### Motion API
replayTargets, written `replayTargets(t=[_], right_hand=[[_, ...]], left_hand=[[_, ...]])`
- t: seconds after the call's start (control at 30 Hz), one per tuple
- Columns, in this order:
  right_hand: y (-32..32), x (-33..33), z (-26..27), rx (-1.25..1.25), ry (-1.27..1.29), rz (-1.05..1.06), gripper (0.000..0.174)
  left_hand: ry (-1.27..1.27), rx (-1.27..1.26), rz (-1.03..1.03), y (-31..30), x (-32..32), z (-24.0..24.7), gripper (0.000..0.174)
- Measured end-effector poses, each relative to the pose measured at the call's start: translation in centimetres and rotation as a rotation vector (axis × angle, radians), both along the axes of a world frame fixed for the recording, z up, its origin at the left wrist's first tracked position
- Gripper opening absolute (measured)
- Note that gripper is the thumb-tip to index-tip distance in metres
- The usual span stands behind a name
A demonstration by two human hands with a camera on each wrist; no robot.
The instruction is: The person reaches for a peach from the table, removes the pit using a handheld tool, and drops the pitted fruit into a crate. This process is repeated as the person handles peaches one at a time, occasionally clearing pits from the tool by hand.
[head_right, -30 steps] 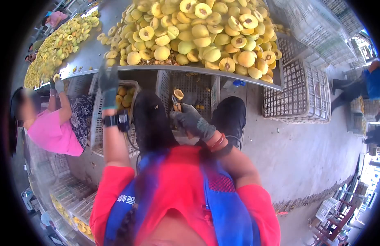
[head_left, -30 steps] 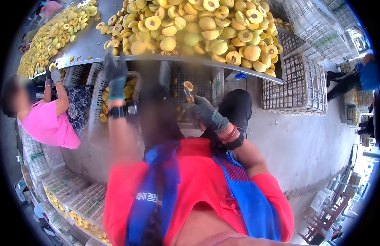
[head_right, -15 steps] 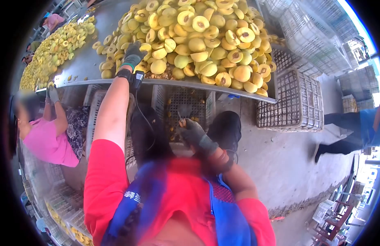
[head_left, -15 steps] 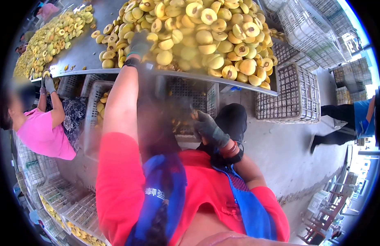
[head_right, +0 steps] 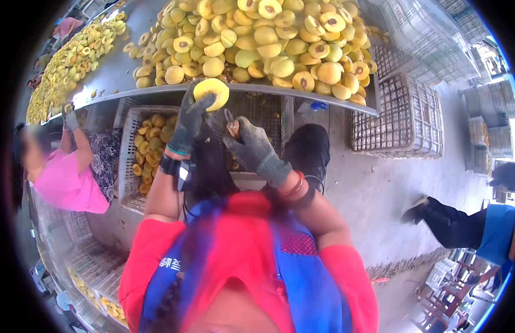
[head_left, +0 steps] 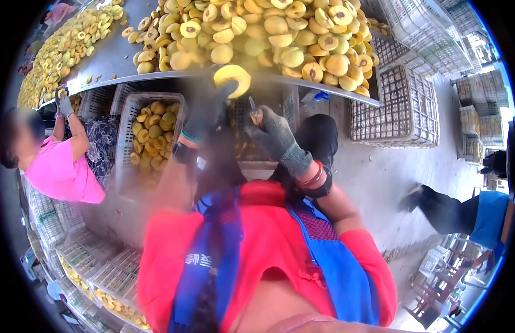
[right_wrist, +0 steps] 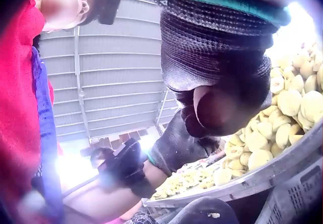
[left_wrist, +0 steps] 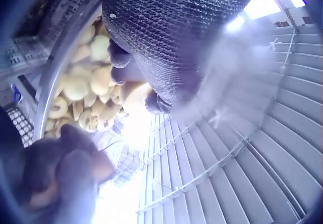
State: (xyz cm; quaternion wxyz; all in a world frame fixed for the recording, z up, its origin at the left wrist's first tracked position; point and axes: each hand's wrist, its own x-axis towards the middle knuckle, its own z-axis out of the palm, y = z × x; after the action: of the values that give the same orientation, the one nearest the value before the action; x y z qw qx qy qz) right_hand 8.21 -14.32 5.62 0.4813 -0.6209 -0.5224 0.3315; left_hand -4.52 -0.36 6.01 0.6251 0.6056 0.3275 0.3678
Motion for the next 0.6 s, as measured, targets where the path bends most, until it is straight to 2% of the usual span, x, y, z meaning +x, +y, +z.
replayTargets(t=[0.07, 0.17, 0.27, 0.37, 0.47, 0.6], right_hand=[[-0.4, -0.2, 0.8, 0.071, -0.055, -0.027, 0.023], [-1.1, -0.1, 1.0, 0.104, -0.112, -0.060, 0.026], [-1.7, 0.0, 0.8, 0.137, -0.168, -0.087, 0.027], [-1.9, -0.1, 0.2, 0.151, -0.205, -0.138, 0.028], [-2.2, -0.3, 1.0, 0.105, -0.196, -0.171, 0.029], [-2.2, -0.1, 0.8, 0.120, -0.125, -0.148, 0.029]], left_hand=[[-0.077, -0.021, -0.047, -2.1, 0.3, 0.1, 0.041], [-0.097, 0.129, -0.016, -4.6, 1.0, 0.7, 0.046], [-0.228, 0.191, -0.059, -5.8, 1.0, 1.1, 0.043], [-0.233, 0.426, -0.001, -6.8, 1.6, 0.6, 0.043], [-0.196, 0.569, 0.100, -7.8, 2.1, 0.8, 0.044], [-0.129, 0.685, 0.132, -7.8, 2.7, -0.7, 0.043]])
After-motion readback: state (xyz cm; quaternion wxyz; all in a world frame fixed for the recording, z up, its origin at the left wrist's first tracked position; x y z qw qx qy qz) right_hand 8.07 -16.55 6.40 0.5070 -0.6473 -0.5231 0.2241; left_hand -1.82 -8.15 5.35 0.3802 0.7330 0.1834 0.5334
